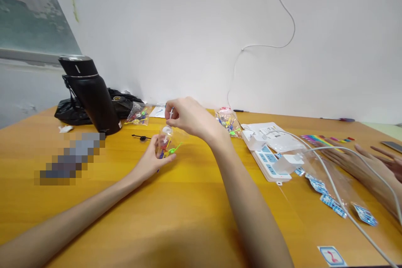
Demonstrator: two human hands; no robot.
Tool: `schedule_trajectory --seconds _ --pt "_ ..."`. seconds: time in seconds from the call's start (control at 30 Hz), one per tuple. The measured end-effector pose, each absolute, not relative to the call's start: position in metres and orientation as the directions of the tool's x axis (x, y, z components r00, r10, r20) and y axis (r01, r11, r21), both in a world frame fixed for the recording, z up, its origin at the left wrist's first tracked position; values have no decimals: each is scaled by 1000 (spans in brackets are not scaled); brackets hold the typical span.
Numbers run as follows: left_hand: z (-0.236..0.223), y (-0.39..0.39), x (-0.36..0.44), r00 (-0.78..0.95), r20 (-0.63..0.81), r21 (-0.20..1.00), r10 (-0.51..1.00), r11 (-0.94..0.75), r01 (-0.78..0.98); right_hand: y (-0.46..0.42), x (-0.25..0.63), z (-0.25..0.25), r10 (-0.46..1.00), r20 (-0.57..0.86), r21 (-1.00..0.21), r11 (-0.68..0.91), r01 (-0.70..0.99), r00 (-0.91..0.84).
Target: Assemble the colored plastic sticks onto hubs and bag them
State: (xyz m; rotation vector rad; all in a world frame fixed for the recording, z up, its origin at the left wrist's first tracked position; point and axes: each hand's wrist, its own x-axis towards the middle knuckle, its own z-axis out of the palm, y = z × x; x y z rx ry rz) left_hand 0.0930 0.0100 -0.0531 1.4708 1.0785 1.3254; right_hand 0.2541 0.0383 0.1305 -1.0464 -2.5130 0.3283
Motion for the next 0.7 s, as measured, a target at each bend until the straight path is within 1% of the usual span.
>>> schedule_trajectory --seconds 0.17,0.27,0.5,0.7 --pt "-56 11 92 60 281 956 958 -285 74 40 259 131 754 290 -309 657 688 -589" --pt "-58 12 92 44 266 961 963 -269 67 42 262 131 756 312 -288 653 700 -576" --pt "-60 13 92 48 234 969 971 -236 67 48 271 134 754 377 -335 653 679 -538" --pt "-51 9 93 36 217 974 976 -219 66 47 281 141 758 395 -368 648 666 -519"
